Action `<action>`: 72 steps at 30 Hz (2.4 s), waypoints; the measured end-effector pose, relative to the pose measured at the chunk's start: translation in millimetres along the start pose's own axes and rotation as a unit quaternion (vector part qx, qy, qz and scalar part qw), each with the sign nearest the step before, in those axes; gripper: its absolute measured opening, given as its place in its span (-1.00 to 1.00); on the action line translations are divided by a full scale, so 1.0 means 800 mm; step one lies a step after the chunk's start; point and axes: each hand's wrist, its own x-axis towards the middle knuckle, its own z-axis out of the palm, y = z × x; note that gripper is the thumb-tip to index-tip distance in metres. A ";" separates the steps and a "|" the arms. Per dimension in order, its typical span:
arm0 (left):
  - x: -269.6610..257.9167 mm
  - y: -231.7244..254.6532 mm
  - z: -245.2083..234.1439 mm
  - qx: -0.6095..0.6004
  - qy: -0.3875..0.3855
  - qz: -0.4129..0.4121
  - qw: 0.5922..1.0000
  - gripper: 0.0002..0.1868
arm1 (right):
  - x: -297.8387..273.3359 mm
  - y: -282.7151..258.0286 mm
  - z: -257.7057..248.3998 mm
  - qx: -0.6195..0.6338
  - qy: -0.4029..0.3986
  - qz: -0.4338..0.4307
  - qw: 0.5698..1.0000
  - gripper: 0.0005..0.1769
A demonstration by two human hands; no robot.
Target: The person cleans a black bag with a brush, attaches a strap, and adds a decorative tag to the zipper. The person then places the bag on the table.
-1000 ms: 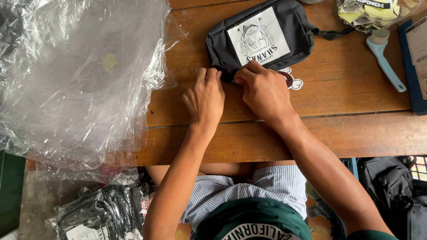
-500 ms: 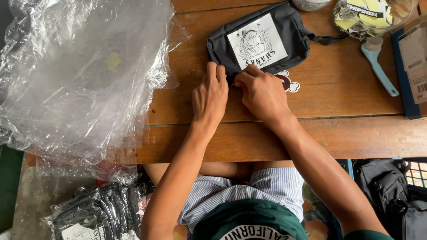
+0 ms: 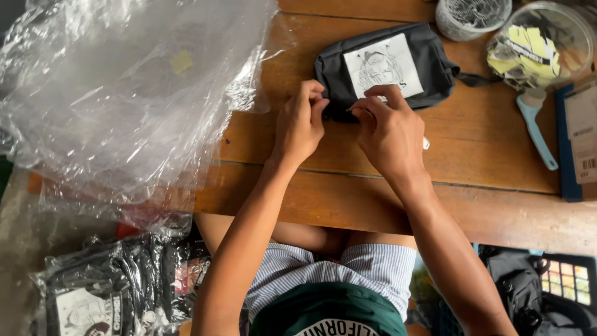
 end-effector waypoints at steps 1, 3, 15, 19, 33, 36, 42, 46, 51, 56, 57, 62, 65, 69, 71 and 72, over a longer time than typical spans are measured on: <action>0.001 -0.004 0.000 -0.036 0.006 -0.011 0.999 -0.81 | 0.004 -0.008 -0.002 -0.005 0.015 -0.011 1.000 -0.95; 0.000 -0.011 0.002 -0.070 0.010 -0.025 0.997 -0.80 | 0.008 -0.016 0.009 -0.007 0.026 -0.020 0.999 -0.94; 0.000 -0.042 0.025 -0.192 0.006 -0.099 0.976 -0.80 | 0.012 -0.009 0.068 -0.106 0.085 -0.107 0.985 -0.78; 0.003 -0.030 0.013 -0.206 -0.005 -0.098 0.974 -0.82 | 0.010 -0.022 0.060 -0.151 0.086 -0.101 0.980 -0.84; 0.006 -0.018 0.000 -0.201 -0.009 -0.089 0.975 -0.86 | 0.006 -0.021 0.054 -0.120 0.076 -0.097 0.985 -0.94; 0.004 -0.015 -0.006 -0.200 -0.011 -0.104 0.974 -0.86 | 0.005 -0.020 0.055 -0.110 0.078 -0.085 0.987 -0.93; 0.003 -0.004 -0.019 -0.225 -0.039 -0.140 0.963 -0.87 | 0.004 -0.018 0.056 -0.111 0.083 -0.088 0.986 -0.91; 0.002 0.001 -0.021 -0.183 -0.037 -0.106 0.977 -0.89 | 0.003 -0.016 0.059 -0.098 0.078 -0.086 0.988 -0.93; 0.001 0.002 -0.019 -0.163 -0.035 -0.089 0.982 -0.91 | 0.002 -0.016 0.062 -0.097 0.081 -0.081 0.989 -0.90; 0.000 0.003 -0.016 -0.079 -0.005 0.015 0.997 -0.97 | 0.003 -0.016 0.062 -0.100 0.083 -0.083 0.988 -0.90; -0.001 0.003 -0.013 -0.079 -0.006 0.016 0.997 -0.97 | 0.003 -0.017 0.063 -0.101 0.084 -0.082 0.988 -0.90; -0.006 0.005 -0.001 0.035 -0.050 -0.022 0.998 -0.96 | 0.002 -0.018 0.061 -0.109 0.088 -0.084 0.987 -0.84; -0.007 0.000 0.004 0.050 -0.061 -0.029 0.996 -0.95 | 0.000 -0.015 0.060 -0.129 0.086 -0.083 0.984 -0.84; -0.005 -0.001 0.000 0.037 -0.072 -0.036 0.996 -0.95 | -0.001 -0.017 0.059 -0.160 0.100 -0.089 0.978 -0.89; -0.005 -0.003 -0.001 0.021 -0.083 -0.043 0.995 -0.93 | -0.002 -0.017 0.063 -0.161 0.092 -0.082 0.979 -0.84; -0.004 -0.003 -0.001 0.021 -0.084 -0.043 0.995 -0.93 | -0.001 -0.018 0.063 -0.162 0.091 -0.081 0.979 -0.84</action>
